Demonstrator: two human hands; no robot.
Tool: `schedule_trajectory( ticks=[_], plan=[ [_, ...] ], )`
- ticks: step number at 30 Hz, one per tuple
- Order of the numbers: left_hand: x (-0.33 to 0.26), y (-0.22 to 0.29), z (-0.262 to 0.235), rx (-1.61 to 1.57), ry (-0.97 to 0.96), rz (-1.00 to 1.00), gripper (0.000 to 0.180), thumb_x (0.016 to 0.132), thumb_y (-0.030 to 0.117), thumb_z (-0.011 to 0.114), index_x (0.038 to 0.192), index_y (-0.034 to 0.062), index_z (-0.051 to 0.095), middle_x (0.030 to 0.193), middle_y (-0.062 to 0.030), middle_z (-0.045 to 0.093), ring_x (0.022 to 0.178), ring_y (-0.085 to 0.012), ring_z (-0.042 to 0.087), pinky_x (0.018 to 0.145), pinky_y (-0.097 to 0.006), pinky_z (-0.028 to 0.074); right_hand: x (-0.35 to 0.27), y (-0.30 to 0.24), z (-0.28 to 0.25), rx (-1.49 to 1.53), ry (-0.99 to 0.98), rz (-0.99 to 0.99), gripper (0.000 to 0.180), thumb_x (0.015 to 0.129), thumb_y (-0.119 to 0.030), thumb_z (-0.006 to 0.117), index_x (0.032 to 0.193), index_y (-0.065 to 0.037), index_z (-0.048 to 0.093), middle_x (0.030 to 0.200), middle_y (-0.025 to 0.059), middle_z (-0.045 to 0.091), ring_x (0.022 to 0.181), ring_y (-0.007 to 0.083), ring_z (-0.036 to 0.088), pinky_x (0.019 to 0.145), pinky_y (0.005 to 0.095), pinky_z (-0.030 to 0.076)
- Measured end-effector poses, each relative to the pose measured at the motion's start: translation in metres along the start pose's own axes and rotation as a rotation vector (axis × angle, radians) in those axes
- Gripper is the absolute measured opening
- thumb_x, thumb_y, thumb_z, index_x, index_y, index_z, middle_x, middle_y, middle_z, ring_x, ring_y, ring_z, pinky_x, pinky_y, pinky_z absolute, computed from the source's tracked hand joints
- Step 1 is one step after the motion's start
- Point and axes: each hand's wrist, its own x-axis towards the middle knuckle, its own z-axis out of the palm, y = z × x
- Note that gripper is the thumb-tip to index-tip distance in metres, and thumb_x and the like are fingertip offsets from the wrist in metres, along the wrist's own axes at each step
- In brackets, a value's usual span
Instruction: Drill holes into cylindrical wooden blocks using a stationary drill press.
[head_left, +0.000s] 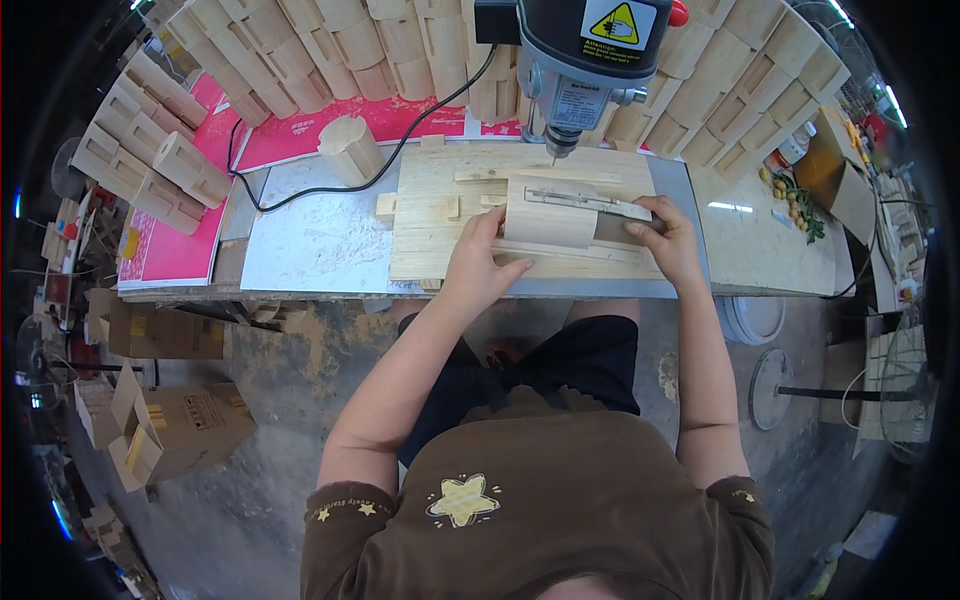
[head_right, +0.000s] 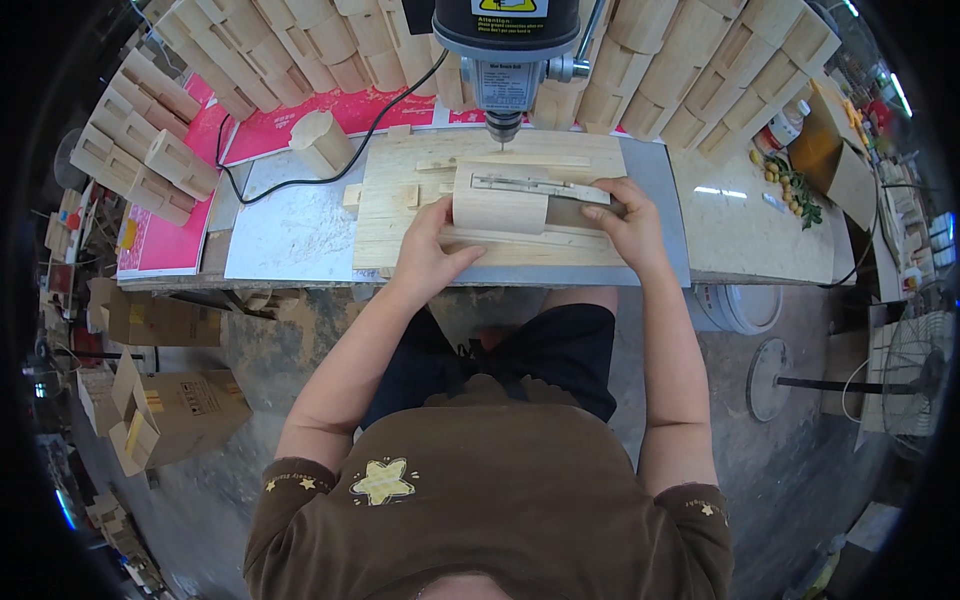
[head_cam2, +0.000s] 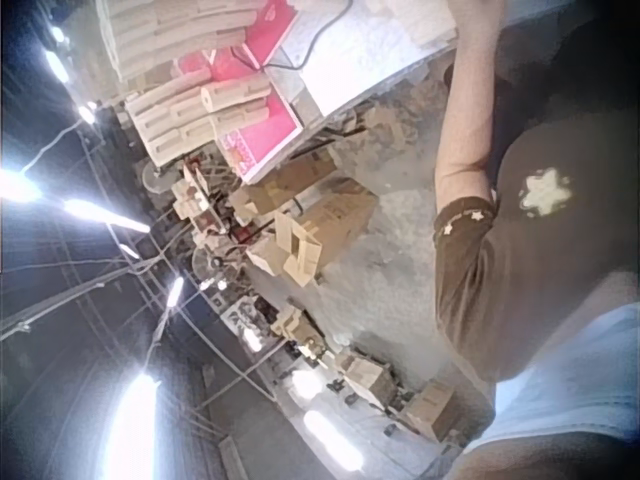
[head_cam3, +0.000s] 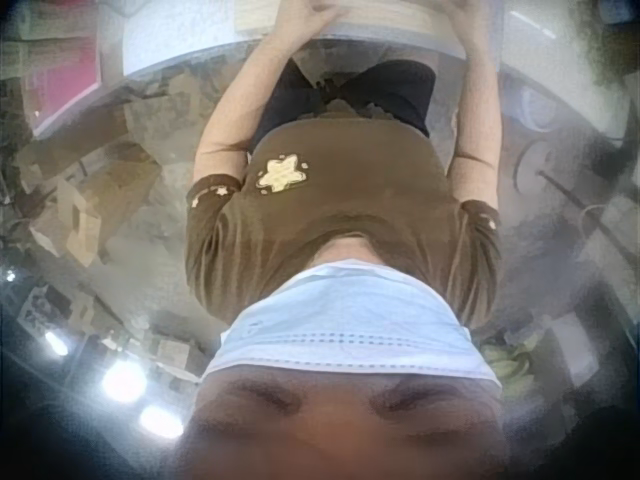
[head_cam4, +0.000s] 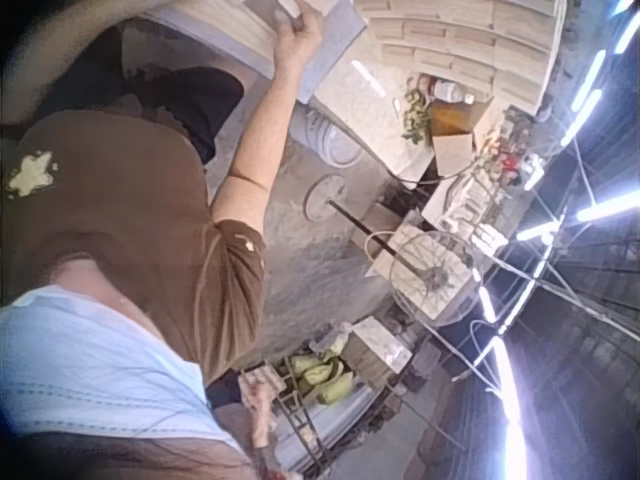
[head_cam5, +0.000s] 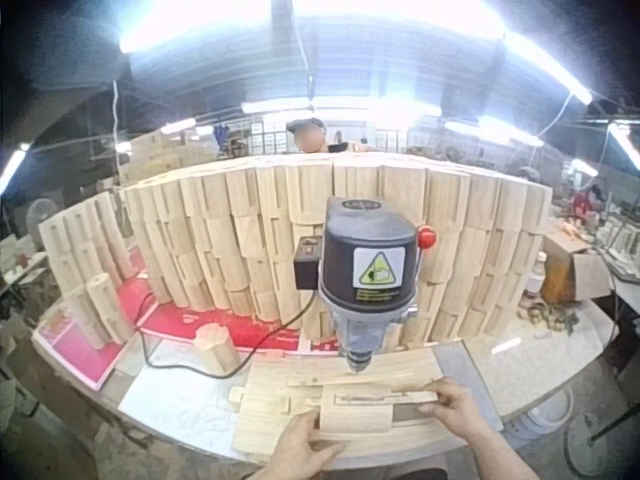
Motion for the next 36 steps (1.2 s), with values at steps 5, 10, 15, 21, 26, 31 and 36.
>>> schedule_trajectory(
  ticks=[5,10,15,21,26,31,36],
  plan=[
    [0.018,-0.018,0.011,0.413,0.107,0.104,0.078,0.055,0.026,0.081,0.124,0.0074,0.049,0.096,-0.0038,0.055,0.097,-0.0236,0.047,0.093,-0.042,0.027,0.034,0.006,0.006,-0.041,0.046,-0.041,0.031,0.069,-0.001,0.071,0.099,0.001,0.062,0.090,0.0069,0.059,0.087,0.0183,0.056,0.078,0.0267,0.043],
    [0.029,-0.041,0.004,0.446,0.165,0.070,0.069,0.055,0.028,0.081,0.117,0.0111,0.057,0.088,0.0004,0.056,0.093,-0.0215,0.047,0.088,-0.041,0.026,0.050,0.007,0.025,-0.041,0.011,-0.055,0.033,0.069,-0.001,0.071,0.100,0.001,0.061,0.093,0.0083,0.059,0.092,0.0195,0.056,0.083,0.0273,0.042],
    [0.029,-0.041,-0.010,0.461,0.116,0.057,0.063,0.057,0.029,0.080,0.115,0.0160,0.060,0.082,0.0016,0.055,0.089,-0.0200,0.048,0.084,-0.039,0.026,0.049,-0.012,0.024,0.158,-0.076,-0.008,0.048,0.074,-0.007,0.071,0.118,-0.003,0.051,0.105,0.0060,0.056,0.102,0.0195,0.052,0.092,0.0301,0.038],
    [0.026,-0.040,-0.013,0.445,0.076,0.030,0.063,0.059,0.029,0.079,0.118,0.0178,0.058,0.080,0.0009,0.053,0.087,-0.0198,0.049,0.081,-0.038,0.028,0.113,-0.086,-0.033,0.307,0.295,-0.216,0.047,0.085,-0.019,0.060,0.127,-0.007,0.044,0.114,0.0058,0.055,0.108,0.0200,0.051,0.087,0.0350,0.043],
    [0.029,-0.042,-0.008,0.448,0.088,0.091,0.062,0.061,0.028,0.078,0.118,0.0177,0.057,0.080,0.0006,0.053,0.086,-0.0198,0.051,0.080,-0.036,0.030,0.167,-0.135,-0.062,-0.105,0.193,-0.222,0.036,0.091,-0.033,0.049,0.116,-0.007,0.056,0.101,0.0088,0.063,0.102,0.0187,0.056,0.080,0.0319,0.045],
    [0.027,-0.039,-0.012,0.441,0.088,0.068,0.061,0.062,0.028,0.077,0.119,0.0183,0.057,0.080,-0.0001,0.052,0.085,-0.0204,0.051,0.079,-0.036,0.030,0.121,-0.177,-0.033,-0.620,0.437,-0.327,0.018,0.086,-0.020,0.057,0.093,-0.004,0.061,0.070,0.0128,0.057,0.067,0.0255,0.056,0.065,0.0305,0.044],
    [0.026,-0.041,-0.013,0.432,0.093,0.074,0.062,0.062,0.028,0.077,0.120,0.0189,0.057,0.079,-0.0016,0.052,0.085,-0.0217,0.051,0.079,-0.036,0.030,0.047,-0.156,-0.011,-0.483,0.435,-0.357,0.021,0.088,-0.017,0.054,0.075,-0.001,0.057,0.060,0.0142,0.050,0.053,0.0243,0.049,0.052,0.0314,0.039]
  ],
)
